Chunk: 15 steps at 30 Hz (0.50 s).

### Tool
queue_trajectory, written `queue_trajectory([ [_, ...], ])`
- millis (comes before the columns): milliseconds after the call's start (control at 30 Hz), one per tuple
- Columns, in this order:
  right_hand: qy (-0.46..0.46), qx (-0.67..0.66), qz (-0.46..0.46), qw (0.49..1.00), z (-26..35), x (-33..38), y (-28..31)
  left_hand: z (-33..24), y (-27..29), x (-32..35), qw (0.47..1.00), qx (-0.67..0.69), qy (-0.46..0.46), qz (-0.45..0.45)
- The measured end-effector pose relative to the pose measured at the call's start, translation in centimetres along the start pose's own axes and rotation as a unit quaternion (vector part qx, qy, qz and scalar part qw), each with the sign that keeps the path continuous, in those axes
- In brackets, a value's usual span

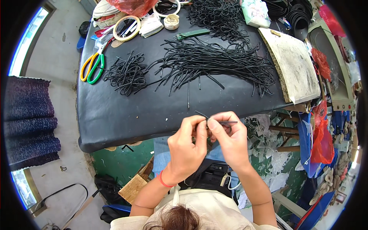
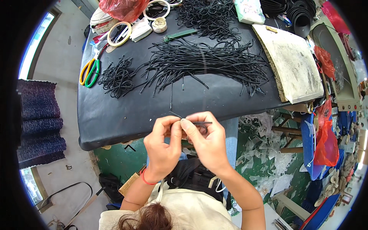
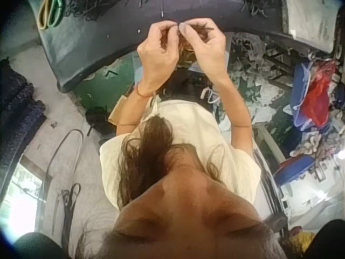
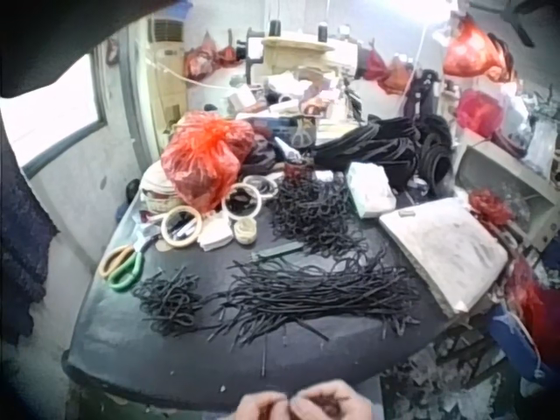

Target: The person ties individual black cables into knots by hand. They pick up a cable from a pile on the table, form a loop, and pull the end through to create a knot, then place the finished item back on the table.

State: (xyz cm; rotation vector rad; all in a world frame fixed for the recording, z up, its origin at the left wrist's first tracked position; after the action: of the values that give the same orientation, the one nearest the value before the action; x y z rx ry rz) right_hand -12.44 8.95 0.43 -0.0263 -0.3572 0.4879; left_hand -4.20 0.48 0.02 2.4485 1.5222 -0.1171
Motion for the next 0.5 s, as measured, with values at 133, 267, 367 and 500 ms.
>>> queue_trajectory([
  [133,-0.042,-0.059,0.01,0.997,-0.4,-0.9,1.6,0.2,0.8,-1.3,0.928,0.211,0.27,0.147],
  [267,-0.07,-0.071,0.022,0.995,-0.1,-1.2,1.3,0.5,1.2,-1.4,0.907,0.25,0.288,0.176],
  [367,-0.104,-0.094,-0.001,0.99,0.3,-0.7,1.3,1.2,1.2,-1.4,0.906,0.253,0.295,0.17],
  [500,0.002,0.03,-0.002,1.0,-0.2,-0.4,1.5,1.4,1.1,-1.3,0.915,0.231,0.291,0.158],
])
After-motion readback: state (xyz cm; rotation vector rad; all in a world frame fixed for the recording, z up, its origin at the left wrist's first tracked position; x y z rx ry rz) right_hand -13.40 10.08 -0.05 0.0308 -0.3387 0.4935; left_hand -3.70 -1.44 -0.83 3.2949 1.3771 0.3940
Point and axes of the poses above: each hand's wrist, its own x-axis away from the middle knuckle, its own y-axis out of the back of the hand, z = x × y, the point moved 3 cm from there along -x, towards the middle knuckle, and after that the axes turned 12 degrees about -z, right-handed, at the moved point
